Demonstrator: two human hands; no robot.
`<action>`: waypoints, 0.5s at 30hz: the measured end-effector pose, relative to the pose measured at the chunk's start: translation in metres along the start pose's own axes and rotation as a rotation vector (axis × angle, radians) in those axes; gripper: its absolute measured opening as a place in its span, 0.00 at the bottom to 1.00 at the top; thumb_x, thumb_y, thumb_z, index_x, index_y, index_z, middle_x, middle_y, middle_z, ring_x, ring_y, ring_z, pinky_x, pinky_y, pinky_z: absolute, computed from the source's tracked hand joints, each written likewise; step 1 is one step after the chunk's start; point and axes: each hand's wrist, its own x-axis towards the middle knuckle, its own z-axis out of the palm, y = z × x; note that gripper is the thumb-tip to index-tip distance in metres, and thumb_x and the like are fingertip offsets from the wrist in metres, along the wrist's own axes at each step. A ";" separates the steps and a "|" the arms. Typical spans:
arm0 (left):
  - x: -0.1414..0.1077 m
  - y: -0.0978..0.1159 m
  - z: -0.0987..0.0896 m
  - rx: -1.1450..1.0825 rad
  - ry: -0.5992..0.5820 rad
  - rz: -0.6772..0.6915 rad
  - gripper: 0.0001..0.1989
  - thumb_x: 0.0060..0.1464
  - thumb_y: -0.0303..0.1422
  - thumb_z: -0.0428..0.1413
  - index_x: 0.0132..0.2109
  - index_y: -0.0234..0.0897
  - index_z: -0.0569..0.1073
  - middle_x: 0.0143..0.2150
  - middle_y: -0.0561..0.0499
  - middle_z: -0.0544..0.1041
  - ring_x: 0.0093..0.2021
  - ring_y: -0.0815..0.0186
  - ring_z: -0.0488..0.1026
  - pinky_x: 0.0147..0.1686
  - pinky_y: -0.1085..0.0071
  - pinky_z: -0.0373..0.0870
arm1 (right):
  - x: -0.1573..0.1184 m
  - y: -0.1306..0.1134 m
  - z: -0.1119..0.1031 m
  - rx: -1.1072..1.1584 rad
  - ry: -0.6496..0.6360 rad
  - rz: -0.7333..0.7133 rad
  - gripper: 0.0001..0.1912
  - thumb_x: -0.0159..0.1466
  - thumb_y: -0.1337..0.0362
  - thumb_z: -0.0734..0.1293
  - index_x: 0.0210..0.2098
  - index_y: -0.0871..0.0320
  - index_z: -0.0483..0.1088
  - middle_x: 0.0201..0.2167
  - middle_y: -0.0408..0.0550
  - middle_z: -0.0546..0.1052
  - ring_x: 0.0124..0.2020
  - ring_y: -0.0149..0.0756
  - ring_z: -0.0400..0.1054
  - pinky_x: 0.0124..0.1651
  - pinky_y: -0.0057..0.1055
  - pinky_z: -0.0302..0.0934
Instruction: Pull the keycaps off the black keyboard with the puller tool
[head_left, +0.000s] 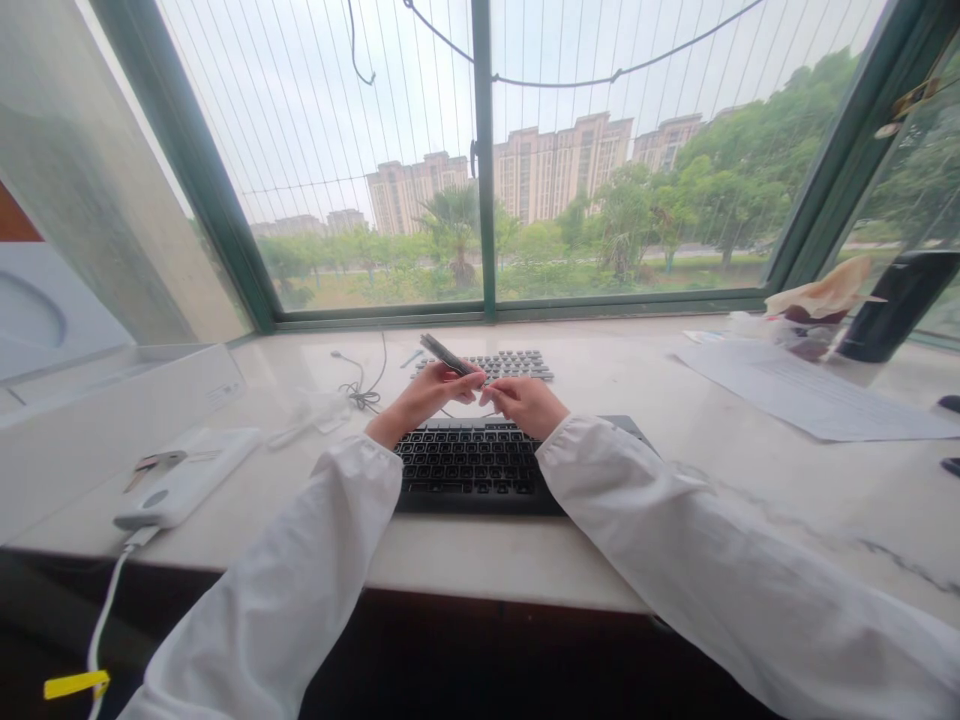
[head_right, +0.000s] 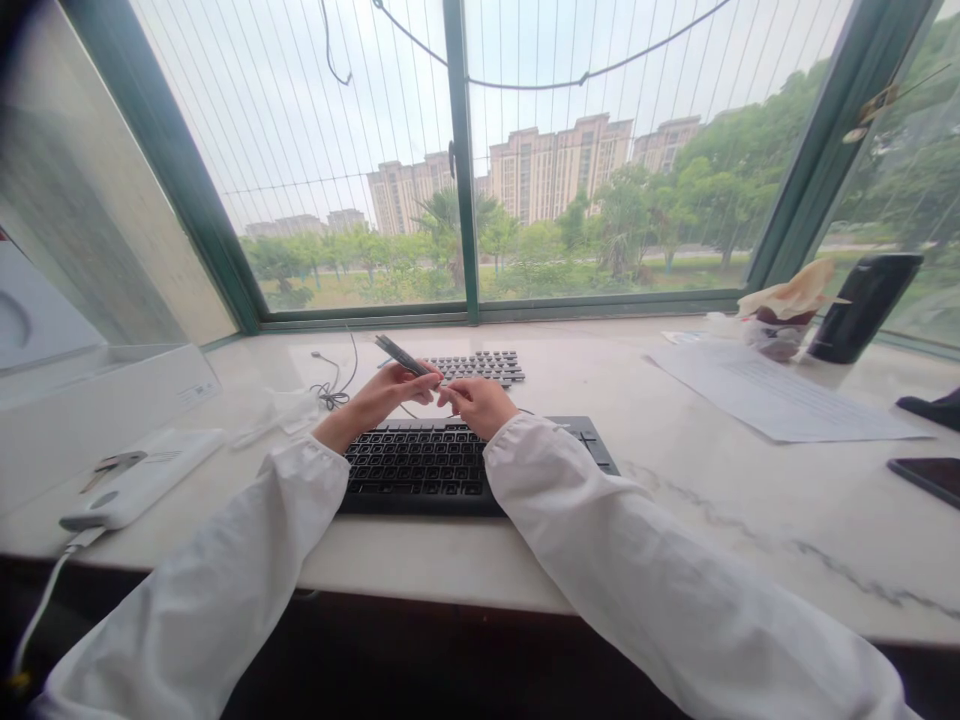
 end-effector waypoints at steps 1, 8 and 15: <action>0.000 0.000 -0.001 0.036 -0.009 0.002 0.18 0.49 0.43 0.60 0.40 0.31 0.75 0.35 0.47 0.75 0.34 0.67 0.73 0.35 0.70 0.71 | 0.000 0.000 0.000 -0.029 0.015 -0.010 0.15 0.63 0.57 0.60 0.32 0.59 0.75 0.22 0.43 0.72 0.23 0.28 0.63 0.30 0.26 0.55; -0.006 0.007 -0.007 0.283 -0.120 0.085 0.20 0.47 0.44 0.61 0.40 0.31 0.77 0.33 0.45 0.78 0.29 0.67 0.74 0.30 0.71 0.72 | 0.000 0.007 0.008 -0.135 -0.015 -0.107 0.12 0.63 0.64 0.61 0.31 0.58 0.75 0.25 0.44 0.76 0.28 0.31 0.68 0.34 0.26 0.57; -0.007 0.004 -0.017 0.349 -0.096 0.018 0.20 0.46 0.45 0.61 0.37 0.29 0.77 0.30 0.44 0.78 0.29 0.65 0.75 0.28 0.72 0.73 | -0.001 0.008 0.009 -0.297 0.068 -0.168 0.11 0.63 0.59 0.63 0.33 0.58 0.75 0.25 0.43 0.75 0.26 0.29 0.65 0.33 0.26 0.54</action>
